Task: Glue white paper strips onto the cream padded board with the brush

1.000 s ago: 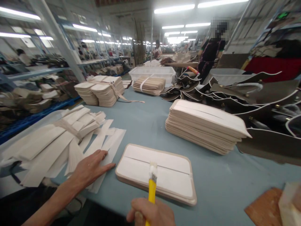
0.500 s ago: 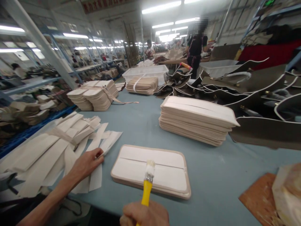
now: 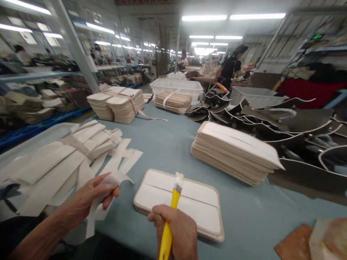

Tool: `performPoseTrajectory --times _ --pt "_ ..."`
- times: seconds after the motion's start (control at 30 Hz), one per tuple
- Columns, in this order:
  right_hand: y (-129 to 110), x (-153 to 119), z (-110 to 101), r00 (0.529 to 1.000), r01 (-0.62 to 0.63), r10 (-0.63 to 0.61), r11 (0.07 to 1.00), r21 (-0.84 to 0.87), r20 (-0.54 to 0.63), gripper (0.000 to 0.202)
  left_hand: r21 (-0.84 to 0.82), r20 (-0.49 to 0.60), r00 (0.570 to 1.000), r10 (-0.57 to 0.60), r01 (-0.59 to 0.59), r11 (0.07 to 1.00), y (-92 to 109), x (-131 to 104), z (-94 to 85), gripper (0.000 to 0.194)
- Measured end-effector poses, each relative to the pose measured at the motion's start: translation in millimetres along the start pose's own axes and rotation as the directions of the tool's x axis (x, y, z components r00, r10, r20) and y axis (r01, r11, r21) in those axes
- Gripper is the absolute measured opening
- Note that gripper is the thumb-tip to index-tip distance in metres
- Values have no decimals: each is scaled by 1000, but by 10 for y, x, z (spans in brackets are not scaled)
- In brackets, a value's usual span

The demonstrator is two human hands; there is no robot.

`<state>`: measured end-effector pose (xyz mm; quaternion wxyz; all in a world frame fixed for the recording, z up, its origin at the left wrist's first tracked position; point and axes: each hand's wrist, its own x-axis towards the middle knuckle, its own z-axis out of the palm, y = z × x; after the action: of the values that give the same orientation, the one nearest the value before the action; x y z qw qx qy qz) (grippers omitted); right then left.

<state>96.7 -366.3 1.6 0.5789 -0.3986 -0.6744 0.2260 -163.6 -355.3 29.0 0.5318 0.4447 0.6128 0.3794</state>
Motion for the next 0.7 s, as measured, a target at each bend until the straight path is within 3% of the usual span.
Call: performPoseTrajectory --times 0.1,0.23,0.33,0.4,0.47,0.7 --pt "-52 298 31 985 -27 18 999 47 173 14 -63 187 982 11 1 998 8 -150 38 46" --pt "-121 606 239 931 -165 96 971 172 351 12 -47 362 932 -23 42 998 75 -311 88 51" --pt "-190 685 378 832 -261 90 934 243 547 20 -38 464 886 -23 46 998 154 -396 112 53" --pt "-231 660 400 763 -322 105 917 234 638 23 -45 475 880 -15 41 998 181 -429 130 53" --pt "-250 585 354 741 -358 149 912 198 655 23 -63 464 885 -22 58 996 151 -438 157 54" --pt "-56 114 -192 815 -326 298 945 -33 497 22 -66 340 937 -79 108 992 -324 -362 304 56"
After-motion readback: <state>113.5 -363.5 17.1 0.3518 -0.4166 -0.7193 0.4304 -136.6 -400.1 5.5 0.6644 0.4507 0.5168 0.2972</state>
